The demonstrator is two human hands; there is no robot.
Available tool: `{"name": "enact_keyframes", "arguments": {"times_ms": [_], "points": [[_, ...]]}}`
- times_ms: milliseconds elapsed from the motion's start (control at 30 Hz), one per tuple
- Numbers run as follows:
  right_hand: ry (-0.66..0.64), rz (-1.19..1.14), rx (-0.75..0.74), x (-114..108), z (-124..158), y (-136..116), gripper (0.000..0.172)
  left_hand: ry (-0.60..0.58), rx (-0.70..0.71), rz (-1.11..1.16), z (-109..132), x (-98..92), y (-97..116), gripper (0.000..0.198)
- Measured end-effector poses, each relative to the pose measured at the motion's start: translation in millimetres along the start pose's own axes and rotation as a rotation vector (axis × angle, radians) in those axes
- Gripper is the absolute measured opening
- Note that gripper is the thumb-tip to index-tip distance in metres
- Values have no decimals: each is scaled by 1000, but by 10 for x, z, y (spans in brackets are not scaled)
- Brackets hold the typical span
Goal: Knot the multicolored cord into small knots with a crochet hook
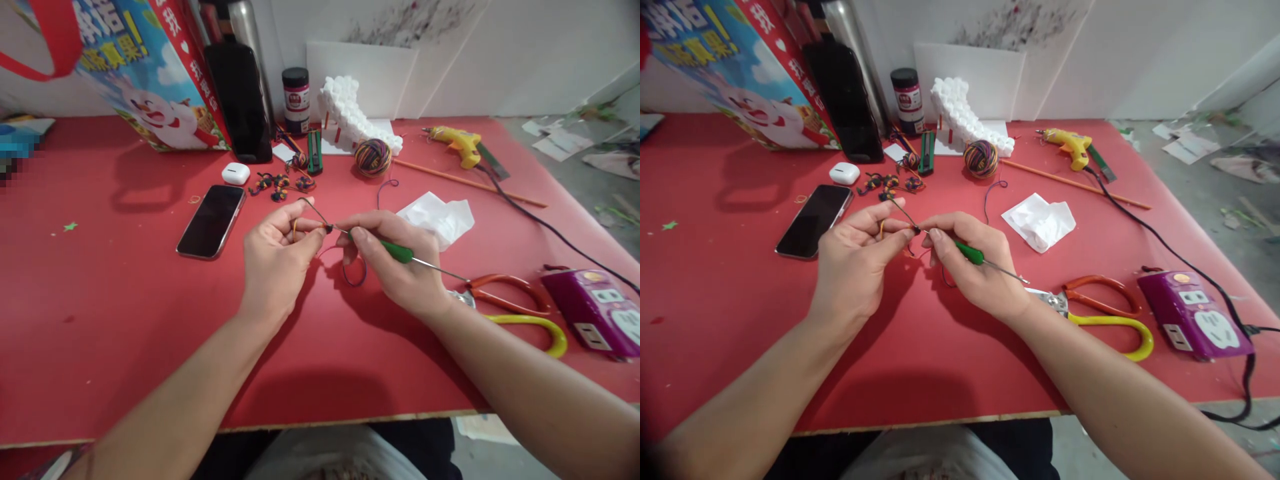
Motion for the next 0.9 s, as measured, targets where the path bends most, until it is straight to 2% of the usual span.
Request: {"name": "enact_keyframes", "arguments": {"times_ms": [133,233,333,400,500,667,767,900], "points": [[41,-181,113,2,9,60,18,-20,3,11,5,12,17,43],[22,-283,194,31,7,114,19,-38,10,-6,2,10,24,42],[7,-316,204,42,8,115,18,-44,13,-14,-3,5,24,43],[27,-235,132,11,7,55,15,-45,4,16,-3,9,17,42],[32,4,-49,-13,10,-94,11,-46,-22,97,-3,21,-6,40],[35,286,-366,9,48,-298,19,-84,-25,183,-14,45,-22,41],[13,335,-450,31,72,-329,25,-113,-17,199,-11,56,-17,42],[-8,339,-488,32,84,-342,26,-122,-13,220,8,63,0,42]]}}
Point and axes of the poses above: each hand's wrist, its own z-axis away from the middle knuckle, its own x-axis out of the palm, y = z × x, the point moved 7 cm from there along -z, towards the middle knuckle, and after that the axes turned 8 degrees about z, right-handed, at the moved point
